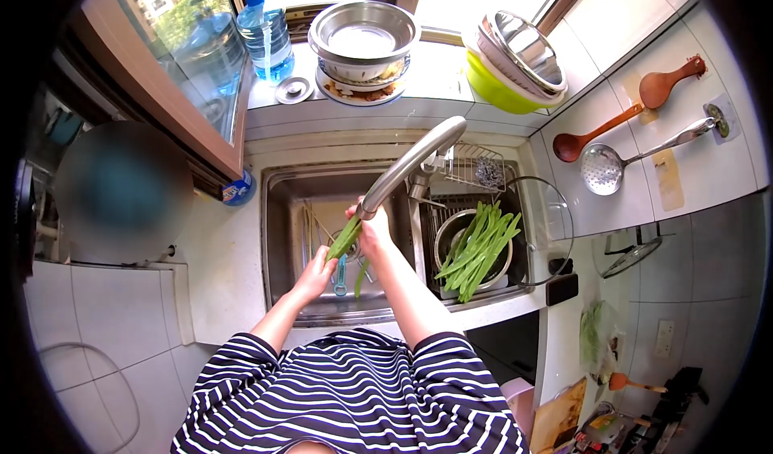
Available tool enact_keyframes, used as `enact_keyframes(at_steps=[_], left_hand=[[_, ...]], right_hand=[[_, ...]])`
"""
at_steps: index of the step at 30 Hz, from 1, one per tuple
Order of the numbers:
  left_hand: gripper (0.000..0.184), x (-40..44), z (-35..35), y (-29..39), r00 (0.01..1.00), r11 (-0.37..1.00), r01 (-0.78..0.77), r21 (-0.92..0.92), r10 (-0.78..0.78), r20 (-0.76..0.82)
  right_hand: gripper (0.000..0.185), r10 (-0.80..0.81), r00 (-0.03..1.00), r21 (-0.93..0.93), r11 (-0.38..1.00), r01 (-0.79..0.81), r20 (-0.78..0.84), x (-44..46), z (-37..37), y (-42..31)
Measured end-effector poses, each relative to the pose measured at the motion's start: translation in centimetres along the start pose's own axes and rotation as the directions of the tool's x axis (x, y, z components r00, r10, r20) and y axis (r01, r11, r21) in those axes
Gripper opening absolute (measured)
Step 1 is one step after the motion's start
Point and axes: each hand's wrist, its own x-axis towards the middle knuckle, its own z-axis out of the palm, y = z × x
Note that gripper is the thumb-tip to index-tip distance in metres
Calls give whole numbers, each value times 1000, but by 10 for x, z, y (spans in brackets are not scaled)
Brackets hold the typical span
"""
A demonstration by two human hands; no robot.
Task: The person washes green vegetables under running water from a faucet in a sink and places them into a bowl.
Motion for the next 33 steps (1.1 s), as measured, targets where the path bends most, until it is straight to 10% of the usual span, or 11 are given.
enact_keyframes(at_steps=[8, 12, 14, 25, 33], left_hand=[[44, 15, 18, 9, 914, 913, -257, 315, 336, -228], [28, 24, 25, 12, 977, 984, -9, 176, 47, -210], [26, 19, 25, 0, 978, 978, -55, 200, 93, -185], [25, 23, 31, 7, 983, 992, -121, -26, 117, -141], [23, 36, 27, 6, 987, 986, -125, -110, 113, -111]], right_hand=[[14, -32, 999, -194, 981, 30, -10, -11, 1, 30], [16, 2, 999, -107, 994, -6, -32, -21, 26, 11], [18, -246, 969, -212, 948, 237, -15, -19, 35, -12], [45, 163, 987, -136, 978, -161, 6, -23, 29, -19], [39, 52, 996, -37, 998, -49, 77, -21, 14, -19]])
